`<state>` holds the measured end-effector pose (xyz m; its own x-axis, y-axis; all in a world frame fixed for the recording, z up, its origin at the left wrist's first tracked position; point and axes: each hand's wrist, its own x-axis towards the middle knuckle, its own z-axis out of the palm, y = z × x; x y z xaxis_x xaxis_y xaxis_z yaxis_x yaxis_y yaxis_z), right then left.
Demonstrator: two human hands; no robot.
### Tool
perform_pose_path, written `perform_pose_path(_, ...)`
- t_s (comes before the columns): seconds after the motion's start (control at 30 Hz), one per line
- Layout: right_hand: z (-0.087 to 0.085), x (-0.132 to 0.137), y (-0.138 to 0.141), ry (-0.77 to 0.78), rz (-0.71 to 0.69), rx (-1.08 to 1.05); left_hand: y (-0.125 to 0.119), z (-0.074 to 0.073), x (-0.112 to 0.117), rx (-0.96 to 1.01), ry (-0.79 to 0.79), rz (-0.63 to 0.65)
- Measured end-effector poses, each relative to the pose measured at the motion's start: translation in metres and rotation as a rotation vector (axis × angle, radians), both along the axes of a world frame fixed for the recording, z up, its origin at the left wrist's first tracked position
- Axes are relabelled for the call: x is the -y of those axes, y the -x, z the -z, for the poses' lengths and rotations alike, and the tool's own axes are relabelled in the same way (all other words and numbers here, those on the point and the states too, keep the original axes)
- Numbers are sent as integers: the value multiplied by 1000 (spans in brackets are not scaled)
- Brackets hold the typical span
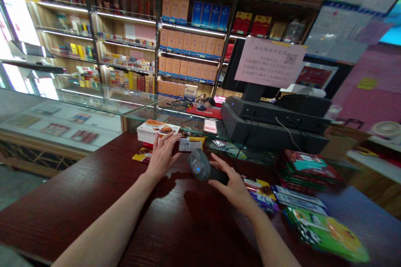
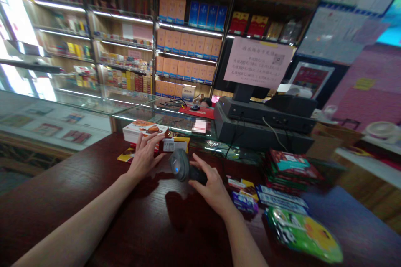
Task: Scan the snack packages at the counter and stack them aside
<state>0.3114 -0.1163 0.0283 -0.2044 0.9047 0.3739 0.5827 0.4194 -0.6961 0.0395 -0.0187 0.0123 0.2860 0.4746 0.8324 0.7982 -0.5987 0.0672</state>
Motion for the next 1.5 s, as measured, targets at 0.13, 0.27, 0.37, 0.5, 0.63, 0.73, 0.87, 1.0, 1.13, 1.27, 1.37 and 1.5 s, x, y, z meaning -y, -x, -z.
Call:
perform_pose_path(0.13,2,-1,-1,-1,8,-5,1,0,-1,-3,-4,-8)
perform_pose_path(0.27,0,0,0,17,3,-2,2,3,-4,-12,-25,-8)
perform_pose_path(0.37,-1,1,1,25,-6,-4,2,3,-4,-6,-13,-10)
perform_pose_path(0.5,-4,1,2,50,-20,-6,2,0,-2,1,-1,-8)
perform_pose_path(0.63,-7,5,4,149,-109,50,2,0,-1,7,-5,2)
perform_pose_path(0.73,-8,9,10,221,-198,150,2,0,-1,11,-9,8)
perform_pose_path(0.87,-8,12,17,271,-245,232,3,0,-1,17,-5,9)
perform_pose_path(1.0,-11,14,20,292,-263,247,2,-1,0,24,-1,4)
perform_pose_path(1.13,-16,16,18,334,-268,263,1,-1,0,12,-4,6)
perform_pose_path(1.27,-18,15,12,352,-301,198,0,-1,0,-1,-5,3)
perform_pose_path(1.37,-18,14,9,368,-339,73,0,-2,1,-17,0,9)
perform_pose_path(1.5,-17,12,9,356,-340,-7,-2,-4,4,-30,2,40)
